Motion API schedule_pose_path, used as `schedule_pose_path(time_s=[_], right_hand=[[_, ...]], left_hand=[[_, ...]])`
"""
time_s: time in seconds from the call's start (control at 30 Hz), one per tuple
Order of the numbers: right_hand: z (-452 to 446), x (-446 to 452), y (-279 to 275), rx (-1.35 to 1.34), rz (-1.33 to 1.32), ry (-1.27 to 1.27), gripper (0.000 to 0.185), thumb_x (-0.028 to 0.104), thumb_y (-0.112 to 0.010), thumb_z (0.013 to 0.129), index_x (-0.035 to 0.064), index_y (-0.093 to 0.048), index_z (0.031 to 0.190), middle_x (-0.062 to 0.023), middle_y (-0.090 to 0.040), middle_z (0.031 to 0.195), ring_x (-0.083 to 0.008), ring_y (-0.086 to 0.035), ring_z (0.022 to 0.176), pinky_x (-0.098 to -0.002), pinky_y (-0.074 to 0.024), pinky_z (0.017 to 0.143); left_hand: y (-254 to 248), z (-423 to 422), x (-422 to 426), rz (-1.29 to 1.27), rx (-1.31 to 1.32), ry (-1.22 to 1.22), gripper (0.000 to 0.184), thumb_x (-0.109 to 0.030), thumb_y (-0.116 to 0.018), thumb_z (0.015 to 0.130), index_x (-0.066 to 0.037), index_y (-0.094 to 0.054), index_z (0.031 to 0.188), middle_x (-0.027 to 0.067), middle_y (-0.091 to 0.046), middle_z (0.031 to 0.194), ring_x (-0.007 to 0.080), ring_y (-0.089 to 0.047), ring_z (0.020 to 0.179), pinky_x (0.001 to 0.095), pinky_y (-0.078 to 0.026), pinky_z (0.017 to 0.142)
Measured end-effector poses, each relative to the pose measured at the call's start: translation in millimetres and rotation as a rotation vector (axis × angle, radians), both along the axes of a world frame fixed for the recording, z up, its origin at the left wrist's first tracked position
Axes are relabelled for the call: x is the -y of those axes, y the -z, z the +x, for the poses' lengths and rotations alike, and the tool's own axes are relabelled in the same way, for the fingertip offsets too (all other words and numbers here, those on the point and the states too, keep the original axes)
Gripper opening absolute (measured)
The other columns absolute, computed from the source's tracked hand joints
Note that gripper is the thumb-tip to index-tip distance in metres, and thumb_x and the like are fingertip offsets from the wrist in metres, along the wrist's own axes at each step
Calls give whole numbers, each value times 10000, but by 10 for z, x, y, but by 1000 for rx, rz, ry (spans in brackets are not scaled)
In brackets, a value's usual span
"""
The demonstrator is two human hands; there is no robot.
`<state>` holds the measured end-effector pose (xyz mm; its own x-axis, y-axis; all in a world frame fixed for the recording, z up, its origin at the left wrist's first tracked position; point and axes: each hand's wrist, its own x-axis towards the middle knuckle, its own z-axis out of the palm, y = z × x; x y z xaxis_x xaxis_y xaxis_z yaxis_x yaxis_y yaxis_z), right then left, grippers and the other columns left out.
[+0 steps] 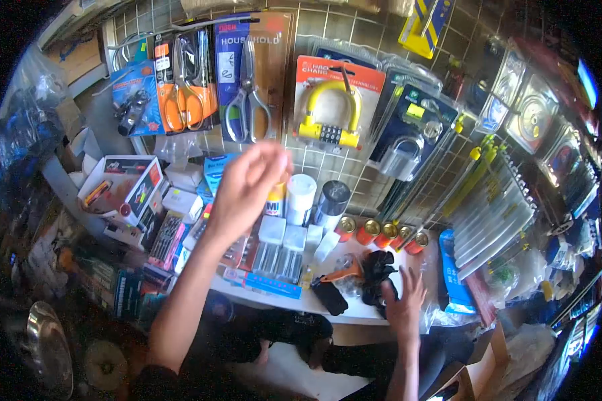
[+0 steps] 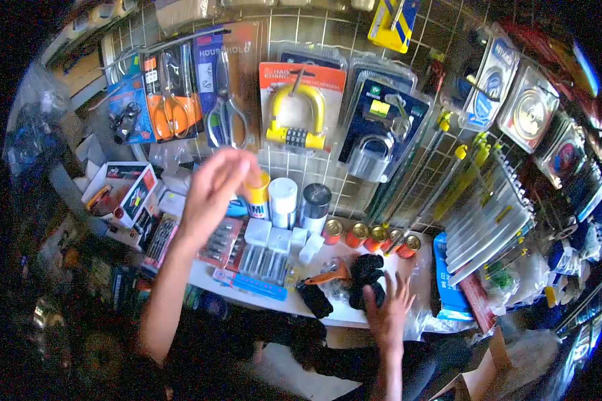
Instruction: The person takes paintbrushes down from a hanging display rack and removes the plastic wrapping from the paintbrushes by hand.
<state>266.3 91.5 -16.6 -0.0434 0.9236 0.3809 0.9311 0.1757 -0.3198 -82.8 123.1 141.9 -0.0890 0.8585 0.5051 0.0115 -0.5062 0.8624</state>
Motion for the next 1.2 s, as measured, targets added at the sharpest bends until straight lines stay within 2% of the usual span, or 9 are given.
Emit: schedule_pose_path(time_s=[0.07,0.13,0.33,0.47,0.57,0.77,0.9,1.07,1.2], right_hand=[[-156,-2,-876,-471,72,-347,424,239,-599,955,-30,-532,1276,-202,-550,1270,-302,-504,1257,-414,-368,1061],[-285,-41,-1560,-461,4,-464,297,116,-582,955,-55,-571,1197,-151,-625,1130,-195,-585,1118,-275,-425,955],[-1180,-342,-2748,-776,333,-801,297,130,-591,963,-37,-560,1207,-141,-620,1181,-174,-582,1112,-304,-451,952],[-1417,-624,-2637,-805,420,-882,441,123,-609,947,-3,-479,1349,-151,-534,1323,-220,-484,1275,-362,-389,1058],[-1491,-798,-2566,-478,607,-808,477,76,-605,930,40,-460,1384,-130,-494,1353,-234,-457,1310,-398,-349,1106],[-1832,-1208,-2264,-523,746,-736,698,136,-645,909,-73,-261,1453,-257,-442,1342,-331,-444,1283,-385,-335,1087],[-2039,-1397,-2109,-493,910,-660,613,127,-590,933,-47,-309,1449,-285,-337,1434,-450,-334,1367,-440,-326,1101],[-2082,-1494,-2054,-488,984,-639,528,108,-587,931,-12,-417,1416,-252,-358,1443,-453,-314,1384,-455,-349,1089],[-2065,-1472,-2063,-449,954,-602,493,121,-559,933,-37,-439,1384,-280,-375,1442,-464,-317,1376,-534,-259,1130]], left_hand=[[-360,29,-141,248,-160,-236,217,-186,-594,971,-35,-577,1125,52,-610,1022,117,-602,922,251,-501,783],[-564,73,-253,448,-225,-415,315,-193,-645,926,-64,-568,1202,121,-498,1239,219,-554,1100,334,-518,862],[-762,296,-593,507,38,-283,615,-282,-683,904,-62,-388,1397,208,-455,1336,280,-463,1271,397,-450,990],[-747,346,-825,404,-45,-358,736,-287,-718,882,-54,-316,1452,229,-436,1386,271,-495,1242,381,-410,1025],[-704,302,-900,464,-14,-256,663,-256,-711,893,-51,-373,1426,169,-524,1320,203,-546,1163,334,-427,993],[-775,368,-870,412,84,-118,526,-195,-656,939,-18,-438,1383,90,-598,1195,119,-567,1064,260,-454,938],[-733,407,-896,421,113,-122,471,-198,-604,974,-32,-449,1386,87,-617,1163,116,-577,1053,255,-457,934],[-732,386,-951,488,73,-183,443,-182,-587,982,-31,-464,1380,97,-630,1164,120,-590,1050,256,-453,932],[-741,397,-975,508,110,-176,422,-164,-597,975,-19,-480,1353,107,-629,1162,127,-596,1042,263,-453,928]])
